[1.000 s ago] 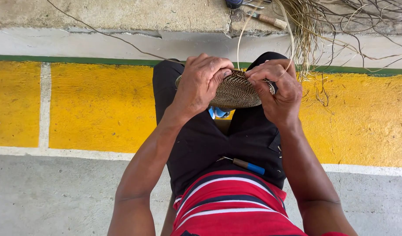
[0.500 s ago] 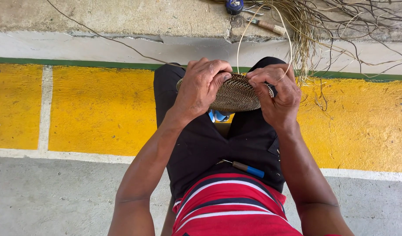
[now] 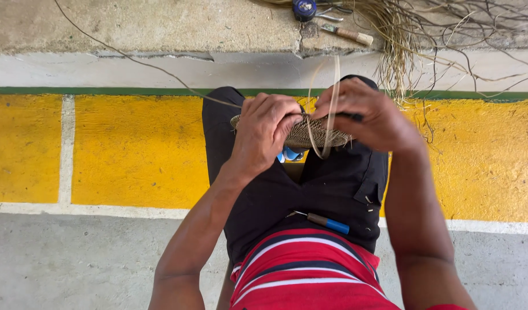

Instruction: The recorder is weaving a small basket using thin wooden or bamboo strips.

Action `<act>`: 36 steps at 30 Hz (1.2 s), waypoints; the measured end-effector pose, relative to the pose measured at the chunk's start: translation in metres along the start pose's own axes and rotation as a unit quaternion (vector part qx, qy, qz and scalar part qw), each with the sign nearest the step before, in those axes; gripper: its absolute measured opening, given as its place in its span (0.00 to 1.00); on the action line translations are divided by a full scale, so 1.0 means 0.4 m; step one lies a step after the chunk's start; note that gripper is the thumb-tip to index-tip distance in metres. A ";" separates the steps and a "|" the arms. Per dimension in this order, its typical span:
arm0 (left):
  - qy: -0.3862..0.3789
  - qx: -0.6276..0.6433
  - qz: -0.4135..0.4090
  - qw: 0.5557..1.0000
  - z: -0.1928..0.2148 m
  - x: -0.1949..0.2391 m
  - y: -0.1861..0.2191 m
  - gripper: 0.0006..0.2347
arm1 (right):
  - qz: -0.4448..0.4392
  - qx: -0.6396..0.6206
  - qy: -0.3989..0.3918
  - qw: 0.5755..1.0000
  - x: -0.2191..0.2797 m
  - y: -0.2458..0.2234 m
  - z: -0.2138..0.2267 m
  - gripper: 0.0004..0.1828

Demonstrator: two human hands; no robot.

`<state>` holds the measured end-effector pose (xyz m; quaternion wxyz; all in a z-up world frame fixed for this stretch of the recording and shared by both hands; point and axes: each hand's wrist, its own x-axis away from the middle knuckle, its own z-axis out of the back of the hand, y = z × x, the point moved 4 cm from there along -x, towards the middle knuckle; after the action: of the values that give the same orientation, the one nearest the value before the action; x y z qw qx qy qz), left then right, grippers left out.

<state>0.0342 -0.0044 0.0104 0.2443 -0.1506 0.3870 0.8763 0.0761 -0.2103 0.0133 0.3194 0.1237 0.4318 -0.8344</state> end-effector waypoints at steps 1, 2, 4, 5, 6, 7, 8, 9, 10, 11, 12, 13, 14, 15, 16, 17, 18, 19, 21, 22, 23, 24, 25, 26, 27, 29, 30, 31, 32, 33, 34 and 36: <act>0.024 -0.005 -0.011 1.000 0.000 0.021 0.012 0.06 | -0.003 -0.092 -0.066 0.994 -0.005 0.017 0.002 0.11; 0.049 -0.009 -0.028 0.998 0.000 0.030 0.022 0.07 | -0.004 -0.179 -0.127 0.976 -0.015 0.036 0.011 0.09; 0.057 -0.008 -0.021 0.998 0.001 0.042 0.036 0.10 | -0.088 -0.141 -0.146 0.975 -0.028 0.051 -0.024 0.07; 0.066 -0.009 -0.010 0.998 0.004 0.054 0.043 0.12 | -0.170 -0.104 -0.168 0.965 -0.027 0.064 -0.047 0.06; 0.065 -0.010 -0.013 0.998 0.002 0.057 0.041 0.12 | -0.170 -0.105 -0.165 0.966 -0.037 0.056 -0.048 0.06; 0.064 -0.012 -0.004 0.998 0.001 0.060 0.037 0.13 | -0.119 -0.162 -0.228 0.953 -0.046 0.033 -0.062 0.08; 0.063 -0.015 0.010 0.998 -0.001 0.071 0.035 0.14 | -0.069 -0.221 -0.293 0.928 -0.048 0.006 -0.077 0.10; 0.062 -0.016 0.012 0.998 0.004 0.072 0.036 0.14 | -0.068 -0.223 -0.294 0.927 -0.056 -0.005 -0.074 0.10; 0.064 -0.009 0.002 0.998 0.007 0.074 0.039 0.14 | -0.047 -0.206 -0.305 0.929 -0.060 -0.021 -0.071 0.10; 0.067 -0.003 -0.007 0.998 0.010 0.075 0.043 0.14 | -0.025 -0.190 -0.316 0.929 -0.063 -0.037 -0.068 0.11; 0.067 -0.003 -0.010 0.998 0.006 0.077 0.038 0.14 | -0.024 -0.188 -0.314 0.930 -0.067 -0.030 -0.066 0.11; 0.065 -0.004 -0.006 0.998 0.002 0.078 0.032 0.13 | -0.041 -0.157 -0.295 0.942 -0.072 -0.017 -0.061 0.10; 0.062 -0.003 0.000 0.998 -0.004 0.086 0.028 0.12 | -0.061 -0.128 -0.276 0.951 -0.072 -0.006 -0.059 0.09; 0.062 -0.002 0.000 0.998 0.002 0.085 0.033 0.12 | -0.062 -0.128 -0.276 0.951 -0.080 0.061 -0.054 0.09; 0.049 0.003 -0.015 0.999 0.005 0.086 0.044 0.10 | -0.101 -0.182 -0.164 0.964 -0.091 0.136 -0.030 0.07; 0.036 0.008 -0.031 0.999 0.009 0.086 0.056 0.09 | -0.137 -0.232 -0.049 0.962 -0.097 0.212 -0.004 0.07; 0.036 0.008 -0.036 0.999 0.011 0.089 0.056 0.09 | -0.135 -0.230 -0.045 0.963 -0.100 0.221 0.004 0.07; 0.030 -0.010 -0.025 0.999 0.012 0.091 0.053 0.08 | -0.190 -0.181 0.055 0.963 -0.101 0.245 0.030 0.07; 0.028 -0.030 -0.014 0.999 0.021 0.076 0.042 0.08 | -0.239 -0.131 0.152 0.950 -0.069 0.230 0.055 0.07; 0.020 -0.037 -0.019 0.999 0.024 0.073 0.042 0.08 | -0.174 -0.161 0.079 0.968 -0.033 0.177 0.036 0.05; 0.012 -0.045 -0.024 0.999 0.025 0.071 0.041 0.08 | -0.108 -0.190 0.005 0.976 0.008 0.122 0.018 0.06; 0.013 -0.043 -0.015 0.999 0.026 0.063 0.044 0.08 | -0.111 -0.191 -0.003 0.975 0.025 0.072 0.010 0.06; 0.015 -0.049 -0.028 0.998 0.026 0.054 0.054 0.08 | -0.064 -0.192 -0.056 0.978 0.041 0.010 -0.002 0.08; 0.015 -0.056 -0.047 0.997 0.029 0.037 0.060 0.09 | -0.015 -0.190 -0.101 0.976 0.056 -0.054 -0.010 0.12; 0.013 -0.053 -0.046 0.997 0.027 0.040 0.073 0.09 | -0.018 -0.190 -0.102 0.976 0.072 -0.049 -0.022 0.12; -0.005 -0.097 -0.048 0.994 0.020 0.035 0.096 0.09 | -0.062 -0.218 -0.090 0.970 0.101 -0.032 -0.041 0.07; -0.005 -0.097 -0.051 0.994 0.021 0.047 0.100 0.09 | -0.061 -0.217 -0.088 0.970 0.106 -0.025 -0.039 0.07; -0.016 -0.093 -0.045 0.995 0.021 0.059 0.101 0.08 | -0.057 -0.241 -0.107 0.963 0.112 -0.019 -0.043 0.09; -0.031 -0.091 -0.033 0.995 0.023 0.079 0.103 0.08 | -0.055 -0.270 -0.128 0.953 0.123 -0.017 -0.053 0.10; -0.034 -0.092 -0.028 0.995 0.041 0.085 0.100 0.08 | -0.057 -0.275 -0.129 0.951 0.131 0.002 -0.051 0.10; -0.022 -0.096 -0.023 0.995 0.061 0.098 0.101 0.08 | -0.047 -0.276 -0.134 0.951 0.150 0.013 -0.051 0.09; -0.013 -0.100 -0.017 0.995 0.094 0.132 0.085 0.09 | -0.042 -0.280 -0.138 0.949 0.175 0.014 -0.049 0.08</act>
<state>-0.0313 0.0206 0.0315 0.2482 -0.1690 0.2916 0.9082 0.0245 -0.2269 -0.0358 0.3624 -0.1049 0.6047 -0.7015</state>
